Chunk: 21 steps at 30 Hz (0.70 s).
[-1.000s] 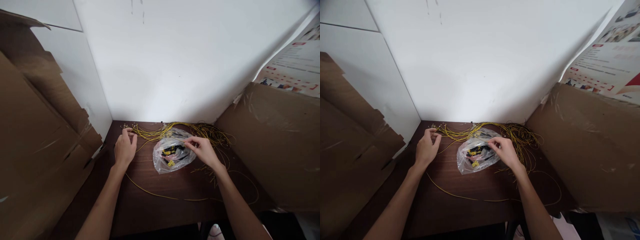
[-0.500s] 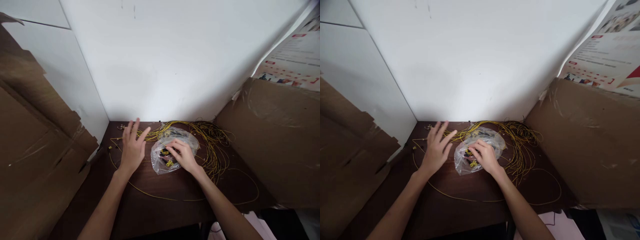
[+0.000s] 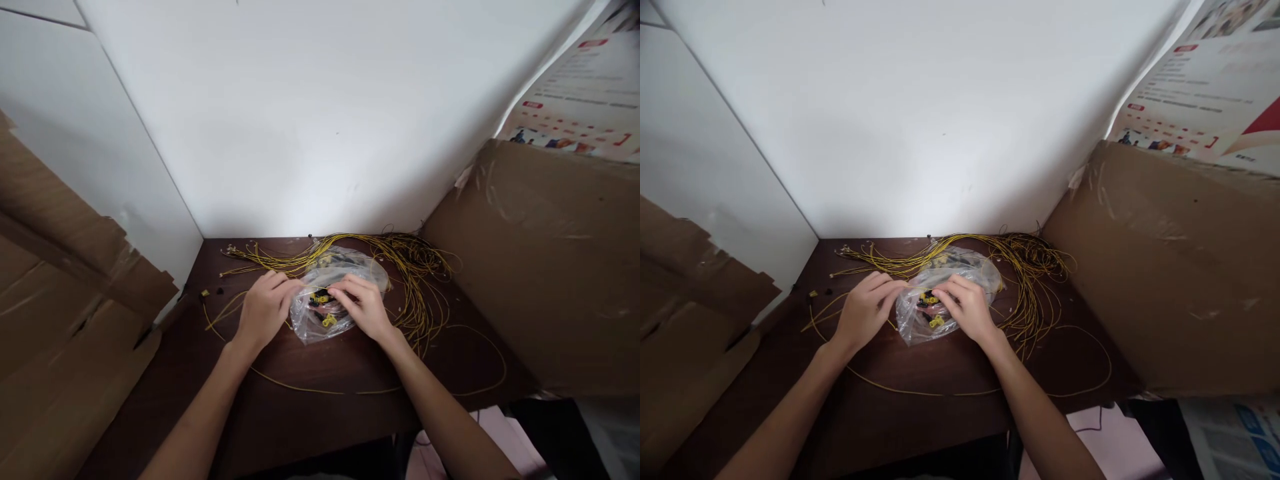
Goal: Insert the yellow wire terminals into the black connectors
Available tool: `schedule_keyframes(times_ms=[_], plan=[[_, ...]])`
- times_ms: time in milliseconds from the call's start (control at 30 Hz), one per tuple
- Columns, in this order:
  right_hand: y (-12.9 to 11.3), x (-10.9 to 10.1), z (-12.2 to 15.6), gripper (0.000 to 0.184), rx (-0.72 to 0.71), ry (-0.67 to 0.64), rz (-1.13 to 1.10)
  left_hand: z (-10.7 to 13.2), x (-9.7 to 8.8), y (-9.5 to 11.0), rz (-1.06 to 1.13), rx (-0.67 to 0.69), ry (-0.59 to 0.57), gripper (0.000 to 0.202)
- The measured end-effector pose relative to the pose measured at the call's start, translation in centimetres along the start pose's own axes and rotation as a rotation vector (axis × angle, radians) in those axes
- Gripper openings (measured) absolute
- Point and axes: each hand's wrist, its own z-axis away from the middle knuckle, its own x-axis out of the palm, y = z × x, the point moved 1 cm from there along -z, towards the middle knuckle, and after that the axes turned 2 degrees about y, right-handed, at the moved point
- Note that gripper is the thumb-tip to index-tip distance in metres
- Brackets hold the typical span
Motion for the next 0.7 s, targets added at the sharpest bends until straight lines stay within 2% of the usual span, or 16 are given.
schedule_keyframes(times_ms=[233,367,467,567,700], plan=[[1.0,-1.2,-0.3,0.020,0.063,0.108,0.077,0.0,-0.8,-2.0,-0.146,-0.298,0.179,0.025],[1.5,-1.9,-0.3,0.022,0.121,0.185,0.129,0.0,-1.4,-2.7,-0.224,-0.404,0.205,0.027],[1.7,-2.2,-0.3,0.024,0.158,0.217,0.148,0.2,-1.4,-3.0,-0.270,-0.456,0.170,0.027],[1.7,-1.9,-0.3,0.024,0.160,0.208,0.136,0.2,-0.9,-3.1,-0.266,-0.410,0.122,0.026],[1.2,-1.0,-0.2,0.022,0.126,0.142,0.104,-0.1,-0.3,-2.0,-0.208,-0.210,0.217,0.035]])
